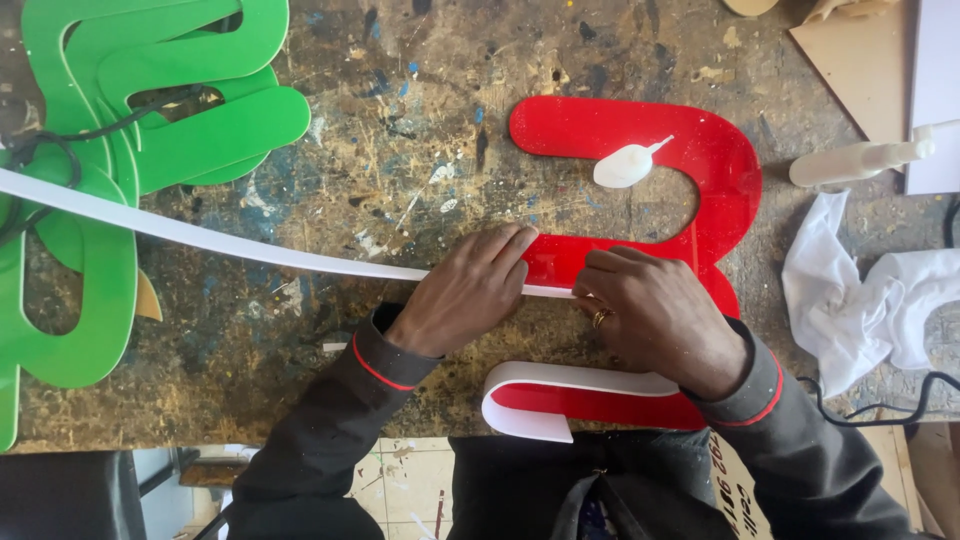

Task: Attaching a white plastic border to a red acrylic letter using glue and a cleaning cloth.

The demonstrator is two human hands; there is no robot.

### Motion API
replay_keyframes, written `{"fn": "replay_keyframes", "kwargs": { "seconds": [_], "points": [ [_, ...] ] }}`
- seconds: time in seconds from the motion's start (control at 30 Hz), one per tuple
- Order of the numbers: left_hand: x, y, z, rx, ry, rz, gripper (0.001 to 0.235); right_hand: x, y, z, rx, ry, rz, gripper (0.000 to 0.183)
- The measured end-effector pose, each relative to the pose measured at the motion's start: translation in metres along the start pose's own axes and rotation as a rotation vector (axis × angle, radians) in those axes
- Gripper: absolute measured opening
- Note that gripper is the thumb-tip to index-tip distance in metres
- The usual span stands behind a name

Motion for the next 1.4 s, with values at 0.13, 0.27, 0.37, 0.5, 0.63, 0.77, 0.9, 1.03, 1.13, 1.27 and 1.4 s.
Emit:
{"fn": "replay_keyframes", "kwargs": {
  "seconds": [0.13,0.27,0.37,0.5,0.63,0.77,0.9,1.03,1.13,1.27,1.4],
  "points": [
    [0.006,-0.002,0.000,0.010,-0.025,0.040,0.026,0.005,-0.008,0.000,0.032,0.016,0.024,0.017],
    [0.011,-0.003,0.000,-0.002,-0.007,0.044,0.029,-0.017,-0.014,-0.003,0.066,0.061,0.100,0.023],
    [0.010,-0.001,-0.003,-0.017,-0.068,0.118,0.034,-0.053,-0.042,-0.017,0.219,-0.002,0.189,0.024],
    [0.002,0.001,-0.001,-0.060,-0.141,0.190,0.036,-0.080,-0.105,-0.028,0.408,-0.322,0.176,0.055],
    [-0.010,-0.001,0.002,-0.054,-0.157,0.184,0.016,-0.063,-0.108,0.022,0.034,-0.413,0.322,0.103],
    [-0.006,0.000,0.001,-0.059,-0.131,0.130,0.012,-0.043,-0.114,0.032,-0.028,-0.478,0.327,0.034],
    [-0.003,0.001,0.002,-0.062,-0.087,0.135,0.016,-0.024,-0.119,0.015,0.085,-0.424,0.583,0.043],
    [-0.008,0.001,0.004,-0.044,-0.056,0.112,0.015,-0.016,-0.104,0.016,0.006,-0.248,0.722,0.056],
    [-0.003,0.002,0.004,-0.059,-0.020,0.074,0.019,-0.003,-0.116,0.009,0.053,-0.295,0.851,0.054],
    [-0.002,0.003,0.003,-0.068,0.019,0.059,0.024,0.004,-0.120,0.003,0.208,-0.383,1.002,0.049],
    [-0.010,0.004,0.010,-0.063,0.049,0.074,0.029,-0.005,-0.097,0.011,0.131,-0.337,0.910,0.039]
  ]
}}
Point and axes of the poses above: each hand's wrist, its own z-axis towards the middle knuckle, its own x-axis out of the palm, y = z × x, the point moved 10 cm from there along z, towards the middle knuckle, and after that the axes turned 12 degrees about -x, right-handed, at the moved point
